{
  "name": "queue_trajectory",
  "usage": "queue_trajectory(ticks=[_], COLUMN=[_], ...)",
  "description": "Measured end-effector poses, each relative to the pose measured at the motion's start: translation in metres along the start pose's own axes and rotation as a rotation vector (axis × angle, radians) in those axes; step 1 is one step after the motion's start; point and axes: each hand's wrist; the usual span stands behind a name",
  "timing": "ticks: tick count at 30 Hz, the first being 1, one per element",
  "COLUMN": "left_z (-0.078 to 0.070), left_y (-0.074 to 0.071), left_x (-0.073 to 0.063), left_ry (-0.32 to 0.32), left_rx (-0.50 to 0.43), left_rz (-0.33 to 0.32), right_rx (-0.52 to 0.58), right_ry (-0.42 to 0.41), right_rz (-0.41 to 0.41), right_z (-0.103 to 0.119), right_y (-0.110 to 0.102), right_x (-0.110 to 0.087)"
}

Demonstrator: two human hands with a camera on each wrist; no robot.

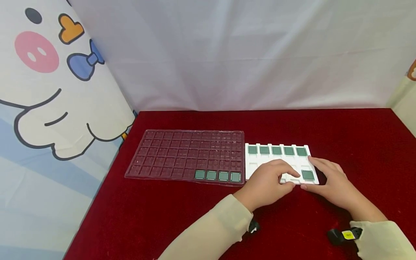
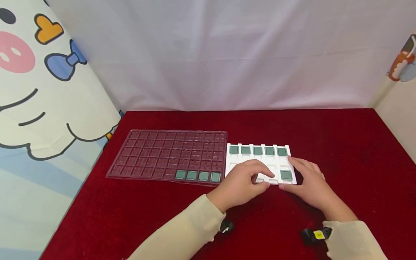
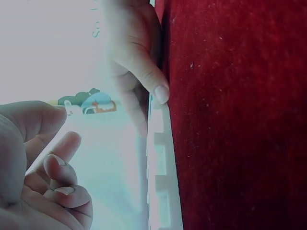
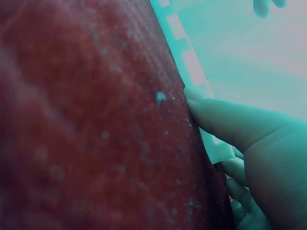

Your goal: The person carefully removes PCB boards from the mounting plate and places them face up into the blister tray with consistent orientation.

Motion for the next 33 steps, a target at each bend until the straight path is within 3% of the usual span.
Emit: queue_trajectory(ticks=[10,33], left_z=[0.000,-0.007], left_y=[0.007,0.024], left_x=[0.003,0.024], left_ry=[-0.036,-0.080], left_rx=[0.024,0.090], left_rz=[0.032,0.101], right_rx=[0.004,0.034], right_ry=[-0.017,-0.058], right_rz=[-0.012,-0.038], right_z=[-0.001,-0.005], right_y=[0.001,-0.001], right_x=[-0.001,-0.001])
Point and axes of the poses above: each hand's wrist, its own x-axis towards the middle knuckle, its own y-axis out of the palm, z = x × y, and after that the axes turned 14 degrees about -z, right-handed
